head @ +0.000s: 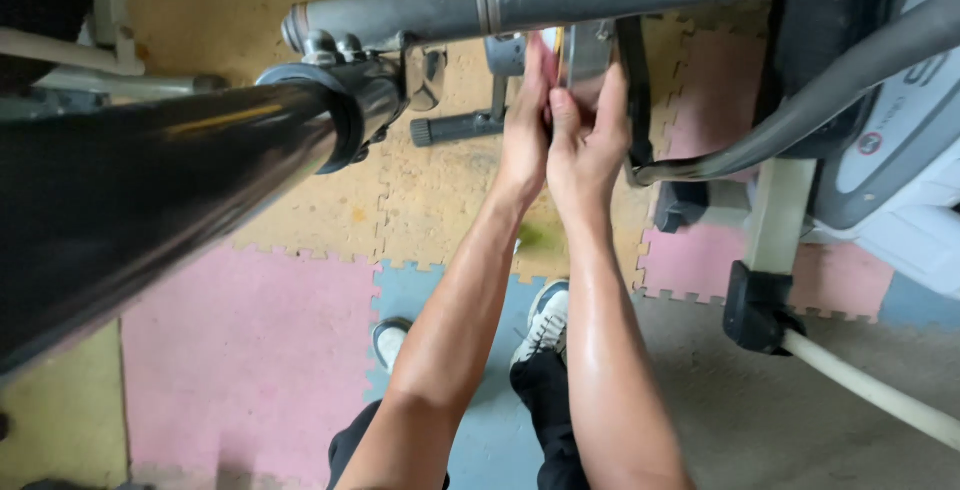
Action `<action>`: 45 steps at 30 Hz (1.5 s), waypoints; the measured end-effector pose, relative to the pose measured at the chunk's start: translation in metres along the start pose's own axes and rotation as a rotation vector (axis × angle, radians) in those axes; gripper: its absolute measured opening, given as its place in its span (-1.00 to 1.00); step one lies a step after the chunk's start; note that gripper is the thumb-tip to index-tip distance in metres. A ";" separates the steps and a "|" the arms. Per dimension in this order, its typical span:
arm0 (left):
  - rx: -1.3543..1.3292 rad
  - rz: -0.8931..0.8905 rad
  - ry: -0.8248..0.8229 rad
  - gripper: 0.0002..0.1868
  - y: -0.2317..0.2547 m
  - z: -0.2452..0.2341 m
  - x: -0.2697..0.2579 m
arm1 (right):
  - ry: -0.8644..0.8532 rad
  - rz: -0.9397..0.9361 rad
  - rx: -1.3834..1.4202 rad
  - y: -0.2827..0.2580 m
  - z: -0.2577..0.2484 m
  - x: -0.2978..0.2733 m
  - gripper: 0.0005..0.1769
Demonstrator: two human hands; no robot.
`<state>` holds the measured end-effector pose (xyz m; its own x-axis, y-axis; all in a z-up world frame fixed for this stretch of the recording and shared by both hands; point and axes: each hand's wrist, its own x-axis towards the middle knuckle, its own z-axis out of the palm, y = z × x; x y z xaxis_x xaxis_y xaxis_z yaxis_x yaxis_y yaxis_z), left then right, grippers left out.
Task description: Wiping down an elliptical machine using a spray bottle and a cloth.
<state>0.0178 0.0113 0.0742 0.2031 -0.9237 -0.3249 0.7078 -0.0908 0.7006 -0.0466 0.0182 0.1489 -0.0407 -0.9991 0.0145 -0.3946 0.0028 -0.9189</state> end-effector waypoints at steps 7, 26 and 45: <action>0.114 0.302 -0.133 -0.73 0.063 0.041 0.062 | 0.137 -0.104 0.088 0.063 0.029 -0.035 -0.45; 0.315 -0.142 0.114 -0.28 -0.099 -0.072 0.001 | -0.068 0.174 0.426 0.022 -0.017 0.024 -0.59; 0.273 0.497 -0.008 -0.66 0.011 0.012 0.059 | -0.062 0.160 -0.026 0.206 0.039 -0.072 -0.35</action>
<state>0.0297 -0.0486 0.0704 0.4615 -0.8826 0.0897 0.3275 0.2634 0.9074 -0.0890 0.0886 -0.0574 -0.0483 -0.9865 -0.1567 -0.4116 0.1627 -0.8968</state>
